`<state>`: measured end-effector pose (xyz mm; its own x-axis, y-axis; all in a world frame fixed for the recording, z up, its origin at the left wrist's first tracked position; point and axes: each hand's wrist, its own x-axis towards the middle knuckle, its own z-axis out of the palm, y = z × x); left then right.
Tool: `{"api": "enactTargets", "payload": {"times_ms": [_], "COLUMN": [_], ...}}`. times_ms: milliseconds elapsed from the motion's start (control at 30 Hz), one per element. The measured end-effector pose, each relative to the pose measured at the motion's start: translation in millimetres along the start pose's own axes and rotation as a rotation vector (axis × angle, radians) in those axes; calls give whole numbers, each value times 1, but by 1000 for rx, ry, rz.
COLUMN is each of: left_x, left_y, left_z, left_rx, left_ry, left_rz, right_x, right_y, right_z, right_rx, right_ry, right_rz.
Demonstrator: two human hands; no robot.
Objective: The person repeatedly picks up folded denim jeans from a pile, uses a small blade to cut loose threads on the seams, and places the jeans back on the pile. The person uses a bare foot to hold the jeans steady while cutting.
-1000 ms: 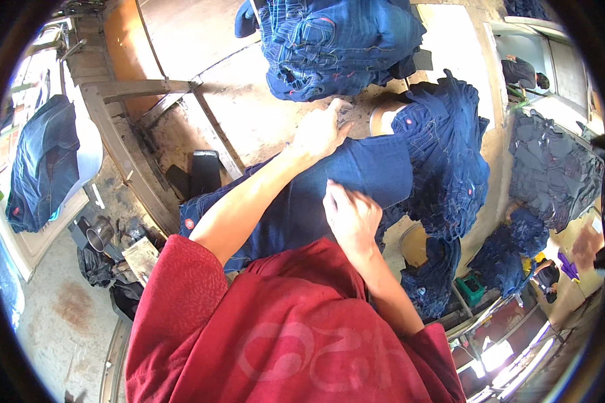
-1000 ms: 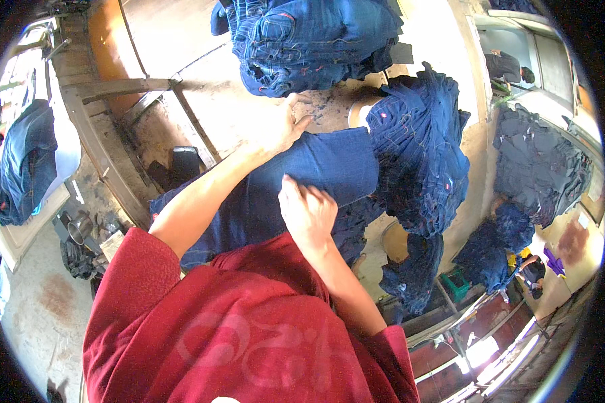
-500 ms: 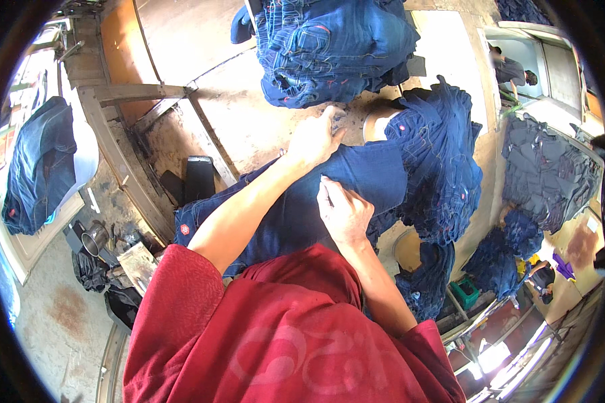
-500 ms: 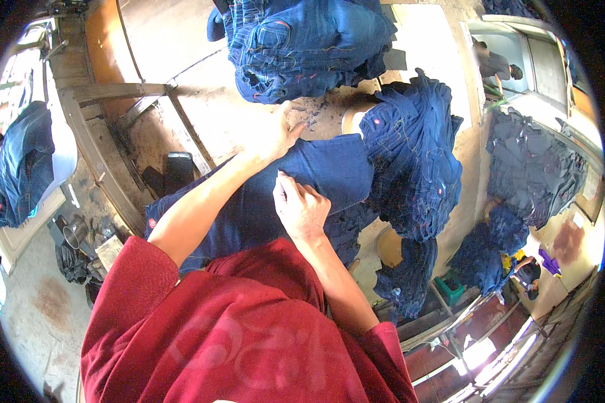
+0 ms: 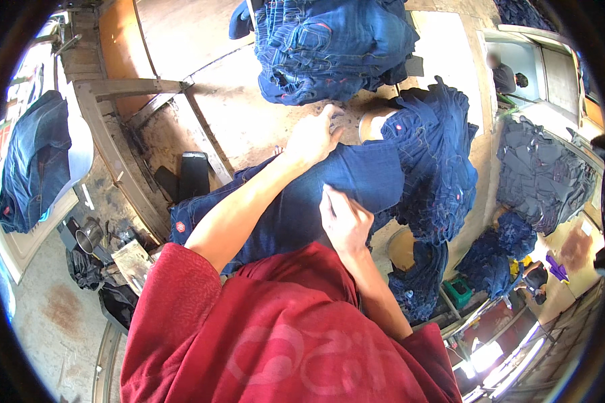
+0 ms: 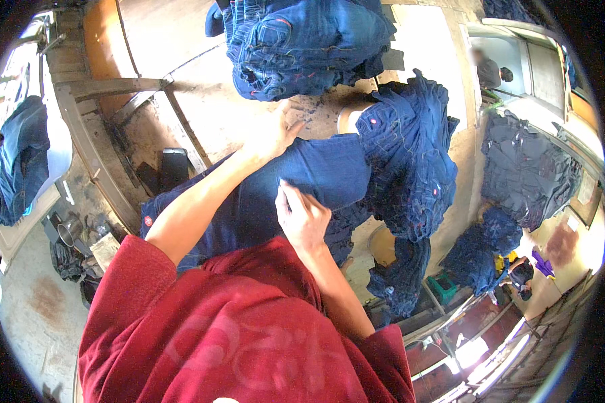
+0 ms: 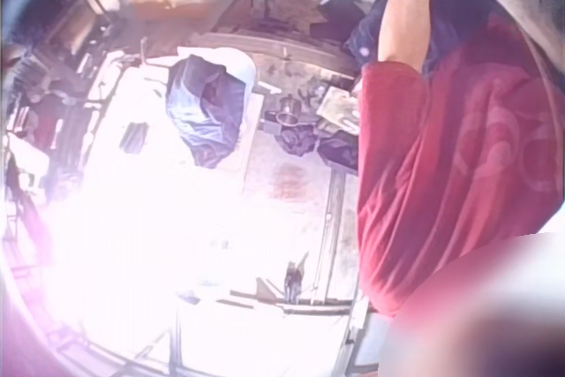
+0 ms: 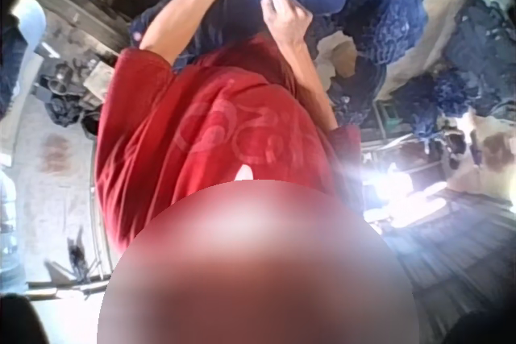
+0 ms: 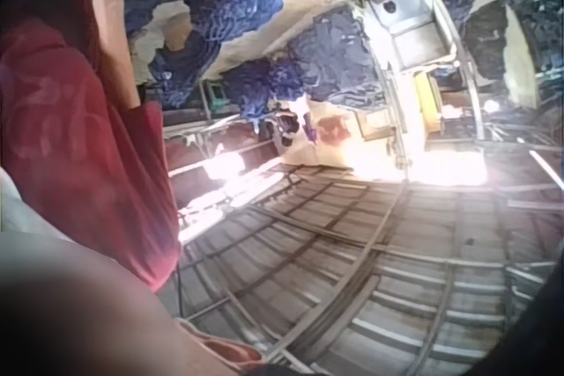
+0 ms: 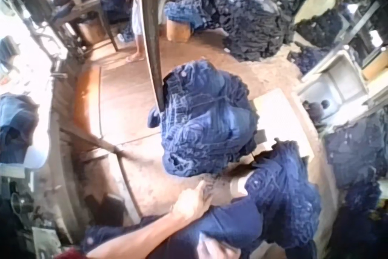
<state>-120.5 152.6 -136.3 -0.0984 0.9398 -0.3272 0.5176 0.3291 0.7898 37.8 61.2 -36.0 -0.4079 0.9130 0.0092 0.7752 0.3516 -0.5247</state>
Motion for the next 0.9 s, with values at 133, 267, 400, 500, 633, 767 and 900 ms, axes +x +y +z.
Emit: {"api": "enactTargets", "payload": {"times_ms": [133, 267, 400, 500, 633, 767, 900], "left_x": [-1, -1, 1, 1, -1, -2, 0], "left_y": [-1, -5, -9, -10, -7, -6, -7], "left_z": [1, 6, 10, 10, 8, 8, 9], "left_rx": [37, 61, 90, 28, 37, 86, 52], "left_ry": [70, 74, 112, 162, 136, 79, 192], "left_rz": [79, 62, 107, 175, 138, 65, 176], "right_x": [15, 7, -4, 5, 15, 7, 6], "right_y": [3, -2, -2, 3, 6, 2, 3], "right_z": [13, -1, -16, -6, 1, -10, -9], "right_rx": [-111, -167, -89, 16, -101, -117, -5], "right_ry": [6, -105, -118, -12, -74, -137, -20], "right_rz": [-50, -12, -5, 20, -26, -22, -19]}}
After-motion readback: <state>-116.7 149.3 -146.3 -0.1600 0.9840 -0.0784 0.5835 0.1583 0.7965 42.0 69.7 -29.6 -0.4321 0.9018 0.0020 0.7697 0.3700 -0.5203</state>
